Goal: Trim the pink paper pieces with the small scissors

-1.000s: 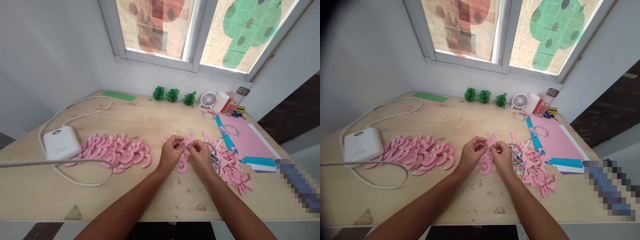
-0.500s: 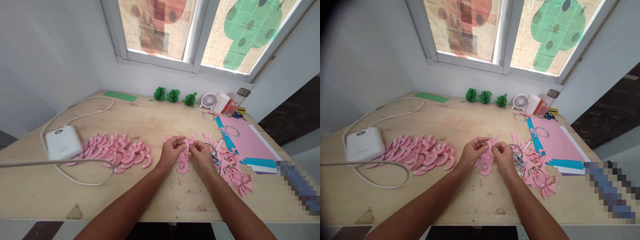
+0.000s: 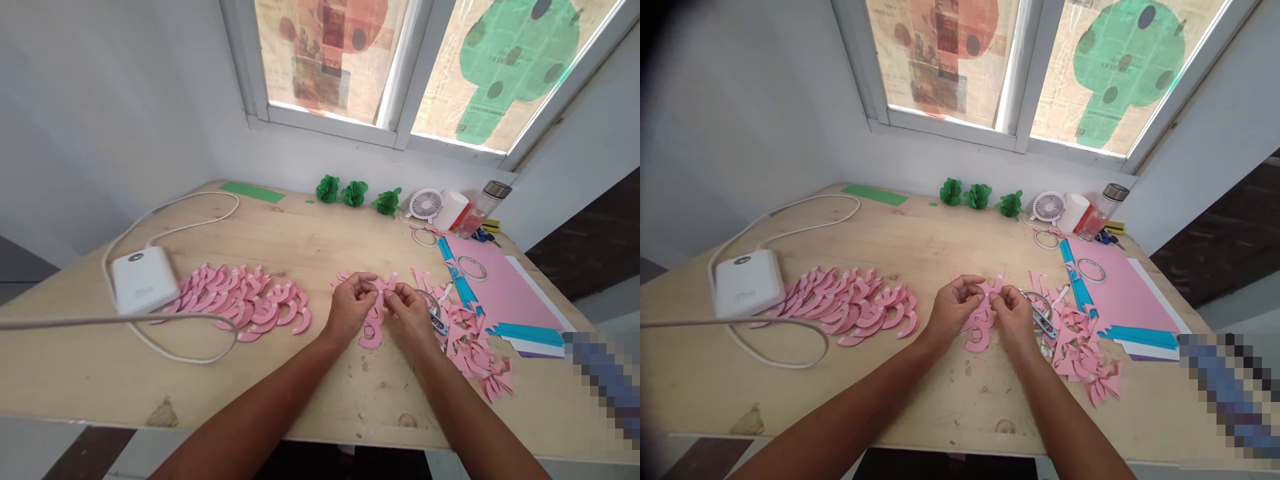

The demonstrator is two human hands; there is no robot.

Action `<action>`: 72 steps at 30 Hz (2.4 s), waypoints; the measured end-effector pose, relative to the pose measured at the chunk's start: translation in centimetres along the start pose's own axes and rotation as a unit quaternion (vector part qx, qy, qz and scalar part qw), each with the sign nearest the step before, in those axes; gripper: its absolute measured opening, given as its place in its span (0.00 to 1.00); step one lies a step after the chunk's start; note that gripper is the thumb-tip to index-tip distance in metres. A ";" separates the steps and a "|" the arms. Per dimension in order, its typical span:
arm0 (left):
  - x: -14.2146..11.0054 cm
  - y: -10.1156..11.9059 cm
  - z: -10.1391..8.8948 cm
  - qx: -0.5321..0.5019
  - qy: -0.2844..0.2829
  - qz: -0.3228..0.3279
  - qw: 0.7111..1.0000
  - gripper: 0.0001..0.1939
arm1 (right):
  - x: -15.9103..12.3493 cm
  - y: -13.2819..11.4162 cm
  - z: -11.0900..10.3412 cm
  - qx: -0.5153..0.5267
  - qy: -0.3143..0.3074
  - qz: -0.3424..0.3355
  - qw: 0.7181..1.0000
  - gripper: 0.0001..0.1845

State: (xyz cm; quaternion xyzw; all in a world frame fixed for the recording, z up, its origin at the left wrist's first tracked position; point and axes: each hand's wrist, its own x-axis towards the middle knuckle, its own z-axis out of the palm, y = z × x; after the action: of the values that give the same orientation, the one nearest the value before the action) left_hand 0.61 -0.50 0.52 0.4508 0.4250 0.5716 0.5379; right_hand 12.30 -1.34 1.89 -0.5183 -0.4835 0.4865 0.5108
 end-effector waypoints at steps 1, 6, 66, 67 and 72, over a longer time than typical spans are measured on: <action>-0.1 0.0 0.1 0.013 0.001 0.007 1.000 0.14 | 0.0 0.0 0.0 -0.004 0.003 0.000 1.000 0.12; -0.8 0.6 0.3 0.135 0.035 0.111 0.984 0.11 | 0.1 0.1 -0.2 0.000 0.019 0.010 1.000 0.13; -9.0 3.8 -13.1 0.218 0.276 0.148 0.924 0.11 | 0.2 -1.3 11.9 -0.186 -0.226 0.073 0.953 0.10; -8.8 3.8 -13.0 0.244 0.266 0.155 0.920 0.11 | 0.1 -1.4 10.6 -0.182 -0.209 0.068 0.958 0.11; -7.7 3.8 -12.9 0.399 0.158 0.191 0.883 0.09 | -1.5 -2.5 4.1 -0.146 -0.110 0.054 0.982 0.13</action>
State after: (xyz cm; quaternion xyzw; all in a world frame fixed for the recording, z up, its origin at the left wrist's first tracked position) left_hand -12.69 -8.45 0.78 0.6037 0.6022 0.5088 0.1184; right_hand 8.13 -2.54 4.35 -0.5560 -0.5735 0.4920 0.3462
